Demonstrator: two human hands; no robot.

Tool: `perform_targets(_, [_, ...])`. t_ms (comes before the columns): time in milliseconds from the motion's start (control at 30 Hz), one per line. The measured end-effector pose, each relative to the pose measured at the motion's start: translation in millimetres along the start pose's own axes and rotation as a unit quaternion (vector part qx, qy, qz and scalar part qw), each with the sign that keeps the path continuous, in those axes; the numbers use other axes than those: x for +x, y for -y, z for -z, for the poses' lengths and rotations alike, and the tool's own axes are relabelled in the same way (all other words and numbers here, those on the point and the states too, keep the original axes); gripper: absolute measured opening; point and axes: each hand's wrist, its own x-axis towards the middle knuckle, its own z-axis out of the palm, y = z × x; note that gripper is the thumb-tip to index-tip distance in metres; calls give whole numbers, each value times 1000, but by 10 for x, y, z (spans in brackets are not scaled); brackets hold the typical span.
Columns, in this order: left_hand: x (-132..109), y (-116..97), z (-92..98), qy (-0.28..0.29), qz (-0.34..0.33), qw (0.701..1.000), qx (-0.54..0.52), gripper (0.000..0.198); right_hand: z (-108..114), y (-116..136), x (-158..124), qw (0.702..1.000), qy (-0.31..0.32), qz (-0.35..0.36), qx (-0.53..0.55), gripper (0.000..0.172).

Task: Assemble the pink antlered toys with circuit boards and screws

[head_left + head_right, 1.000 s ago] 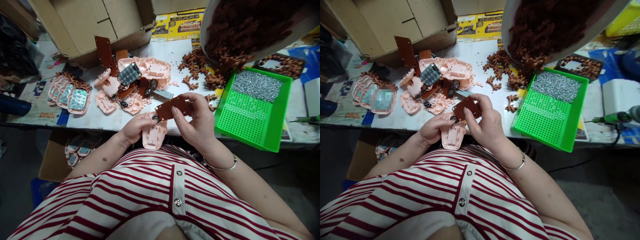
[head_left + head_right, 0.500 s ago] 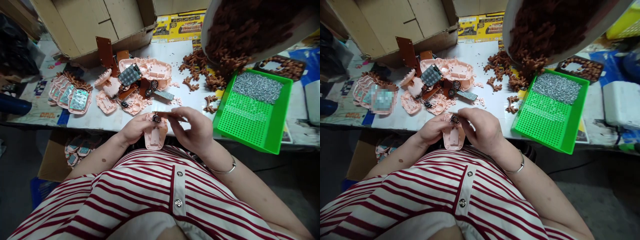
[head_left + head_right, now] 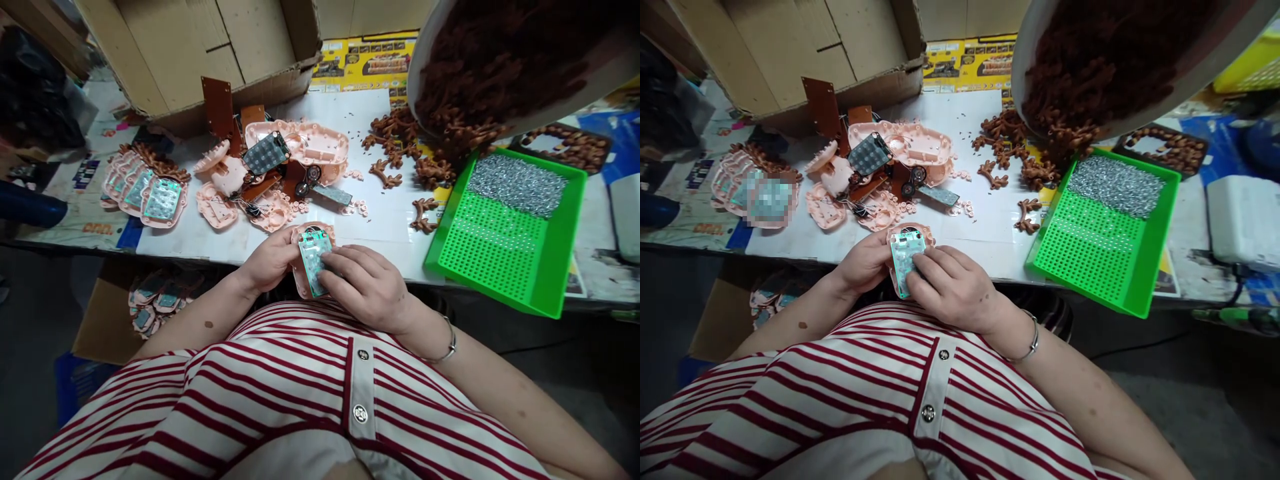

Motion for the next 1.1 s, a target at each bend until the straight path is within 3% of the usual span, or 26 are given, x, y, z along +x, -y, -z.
perform_targets(333, [-19, 40, 14, -5, -13, 1000, 2, 40, 4, 43, 46, 999, 5, -26, -21, 20])
perform_targets(567, [10, 51, -29, 2, -51, 999, -4, 33, 22, 68, 74, 998, 1, -5, -63, 20])
perform_targets(1100, [0, 59, 152, 9, -44, 998, 48, 38, -90, 37, 6, 999, 17, -31, 30, 14])
